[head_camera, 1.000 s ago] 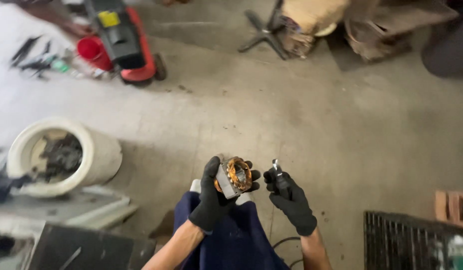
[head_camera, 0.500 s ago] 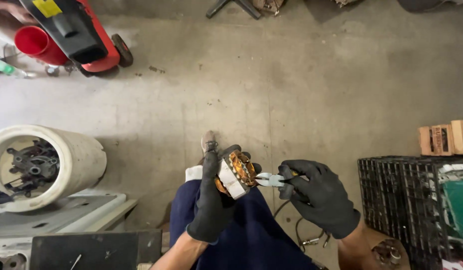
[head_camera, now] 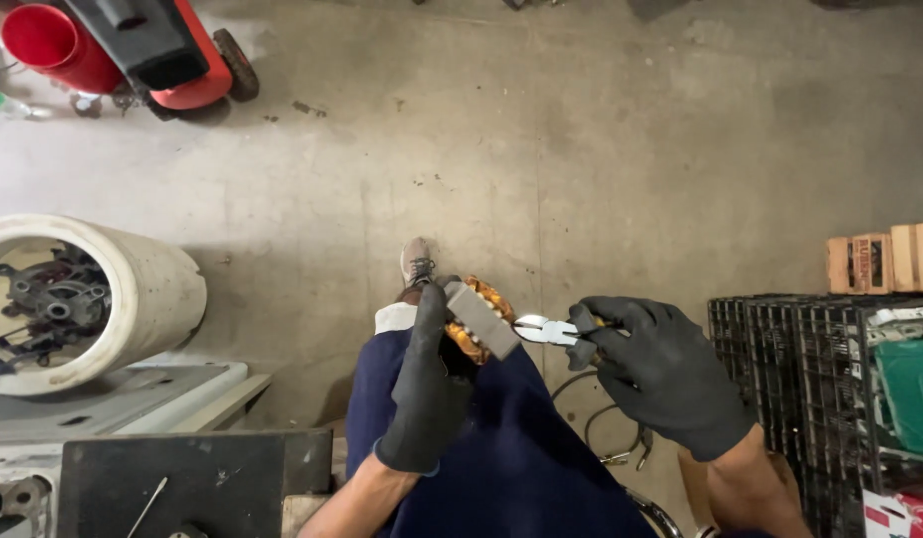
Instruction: Disassembling and repairing a motor stator using pliers and a screwdriver
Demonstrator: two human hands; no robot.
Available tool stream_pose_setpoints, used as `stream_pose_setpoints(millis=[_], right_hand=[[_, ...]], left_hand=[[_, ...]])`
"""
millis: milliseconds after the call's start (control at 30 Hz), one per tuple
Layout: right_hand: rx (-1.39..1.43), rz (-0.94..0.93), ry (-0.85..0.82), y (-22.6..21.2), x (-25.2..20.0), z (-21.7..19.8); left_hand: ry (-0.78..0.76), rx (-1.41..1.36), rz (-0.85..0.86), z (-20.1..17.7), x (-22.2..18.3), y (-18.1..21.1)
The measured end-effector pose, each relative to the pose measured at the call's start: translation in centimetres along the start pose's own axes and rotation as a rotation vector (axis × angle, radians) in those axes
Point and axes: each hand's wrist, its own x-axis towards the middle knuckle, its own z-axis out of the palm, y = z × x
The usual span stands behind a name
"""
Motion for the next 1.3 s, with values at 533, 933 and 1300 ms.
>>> stream_pose_setpoints(millis=[533, 933, 1300], right_hand=[[1.177, 0.943, 0.304, -4.0, 3.0, 5.5], [1.916, 0.885, 0.631, -4.2, 3.4, 8.7], [1.299, 0.855, 0.408, -3.9, 0.8, 10.3]], left_hand=[[-0.220, 0.687, 0.412, -2.7, 0.6, 0.5], [-0.834, 0.280, 0.143, -3.3, 1.3, -0.1], [-0.571, 0.573, 0.716, -4.3, 1.4, -2.3]])
